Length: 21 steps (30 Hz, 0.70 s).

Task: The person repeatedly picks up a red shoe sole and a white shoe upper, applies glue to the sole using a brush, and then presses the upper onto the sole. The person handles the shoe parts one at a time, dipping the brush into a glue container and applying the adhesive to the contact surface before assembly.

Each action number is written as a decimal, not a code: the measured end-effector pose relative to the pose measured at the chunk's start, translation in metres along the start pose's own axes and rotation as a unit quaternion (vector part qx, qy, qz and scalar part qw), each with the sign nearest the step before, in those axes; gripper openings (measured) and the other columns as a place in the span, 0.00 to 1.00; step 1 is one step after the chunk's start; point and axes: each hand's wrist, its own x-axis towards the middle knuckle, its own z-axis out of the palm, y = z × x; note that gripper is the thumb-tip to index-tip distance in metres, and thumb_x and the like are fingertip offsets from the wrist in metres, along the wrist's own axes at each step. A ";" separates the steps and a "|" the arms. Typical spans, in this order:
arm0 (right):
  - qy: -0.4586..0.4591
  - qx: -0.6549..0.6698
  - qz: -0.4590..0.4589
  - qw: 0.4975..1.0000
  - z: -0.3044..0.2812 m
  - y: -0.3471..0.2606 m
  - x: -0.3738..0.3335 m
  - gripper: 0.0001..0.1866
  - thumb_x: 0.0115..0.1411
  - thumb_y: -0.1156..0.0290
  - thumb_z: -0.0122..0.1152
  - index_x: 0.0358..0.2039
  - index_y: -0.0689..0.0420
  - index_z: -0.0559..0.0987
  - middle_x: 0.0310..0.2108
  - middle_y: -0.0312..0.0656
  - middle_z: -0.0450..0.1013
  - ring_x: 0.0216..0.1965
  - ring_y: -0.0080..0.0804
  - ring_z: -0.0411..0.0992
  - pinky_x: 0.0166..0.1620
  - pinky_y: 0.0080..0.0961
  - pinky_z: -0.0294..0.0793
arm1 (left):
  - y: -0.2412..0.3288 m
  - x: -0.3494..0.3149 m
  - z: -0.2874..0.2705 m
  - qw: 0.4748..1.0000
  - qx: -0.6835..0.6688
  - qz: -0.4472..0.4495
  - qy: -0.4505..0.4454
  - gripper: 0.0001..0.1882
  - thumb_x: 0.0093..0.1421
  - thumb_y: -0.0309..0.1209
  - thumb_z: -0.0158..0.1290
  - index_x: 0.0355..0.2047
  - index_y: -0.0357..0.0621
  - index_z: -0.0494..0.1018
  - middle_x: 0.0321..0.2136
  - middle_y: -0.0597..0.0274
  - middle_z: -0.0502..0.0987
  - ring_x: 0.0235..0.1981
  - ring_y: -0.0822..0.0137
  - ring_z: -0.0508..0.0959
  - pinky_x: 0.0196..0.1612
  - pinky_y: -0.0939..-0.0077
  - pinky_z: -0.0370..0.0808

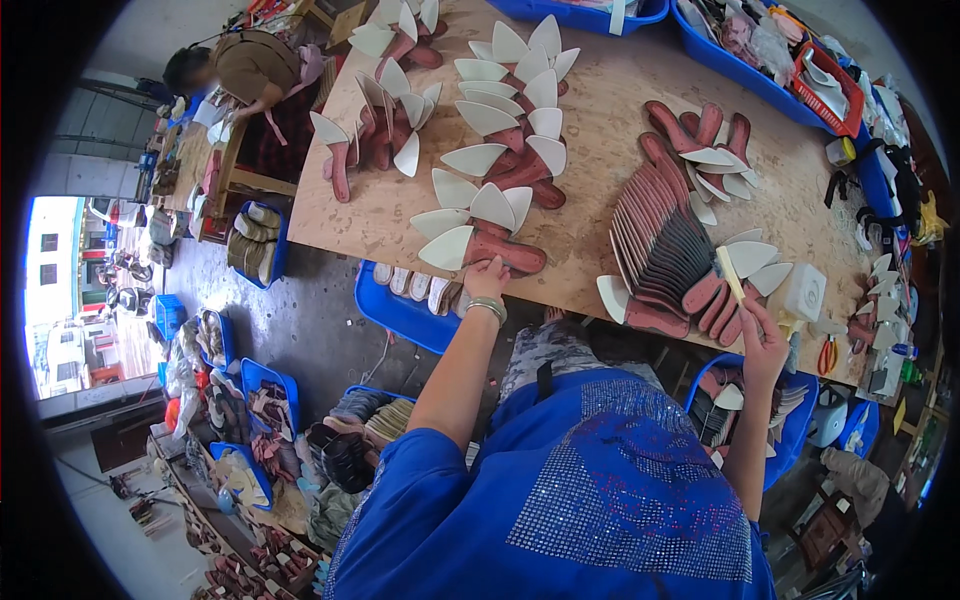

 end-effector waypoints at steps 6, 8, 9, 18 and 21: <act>0.011 -0.007 0.002 1.000 -0.004 0.001 -0.004 0.10 0.60 0.75 0.61 0.41 0.64 0.81 0.27 0.29 0.73 0.27 0.12 0.65 0.30 0.11 0.64 | -0.002 -0.002 -0.006 0.998 0.054 0.023 0.011 0.12 0.59 0.31 0.60 0.30 0.36 0.69 0.24 0.58 0.76 0.24 0.66 0.78 0.27 0.77 0.77; 0.014 0.002 0.018 1.000 -0.006 0.003 -0.006 0.10 0.60 0.75 0.61 0.41 0.64 0.81 0.28 0.30 0.74 0.28 0.12 0.66 0.32 0.11 0.65 | -0.002 -0.005 -0.006 0.998 0.048 0.028 0.006 0.13 0.59 0.32 0.60 0.30 0.36 0.69 0.24 0.58 0.75 0.24 0.67 0.78 0.26 0.78 0.76; 0.013 0.006 0.028 0.999 -0.009 0.004 -0.007 0.10 0.60 0.75 0.61 0.41 0.64 0.81 0.29 0.30 0.74 0.28 0.12 0.67 0.32 0.11 0.65 | -0.002 -0.007 -0.005 0.999 0.042 0.028 0.004 0.13 0.59 0.32 0.60 0.30 0.36 0.69 0.24 0.58 0.75 0.24 0.67 0.78 0.26 0.78 0.76; 0.105 0.096 0.130 0.981 -0.039 0.026 -0.007 0.11 0.61 0.73 0.60 0.43 0.64 0.81 0.30 0.32 0.75 0.27 0.11 0.67 0.29 0.08 0.64 | -0.040 -0.058 0.022 0.952 0.233 0.196 -0.025 0.17 0.64 0.41 0.53 0.35 0.38 0.68 0.26 0.63 0.70 0.24 0.73 0.70 0.26 0.77 0.69; 0.164 0.292 0.168 0.927 -0.064 0.027 -0.007 0.13 0.63 0.72 0.58 0.46 0.65 0.78 0.19 0.27 0.65 0.16 0.09 0.55 0.18 0.11 0.52 | -0.045 -0.099 0.065 0.897 0.281 0.312 -0.137 0.11 0.65 0.36 0.51 0.38 0.39 0.69 0.28 0.66 0.70 0.28 0.76 0.70 0.30 0.81 0.68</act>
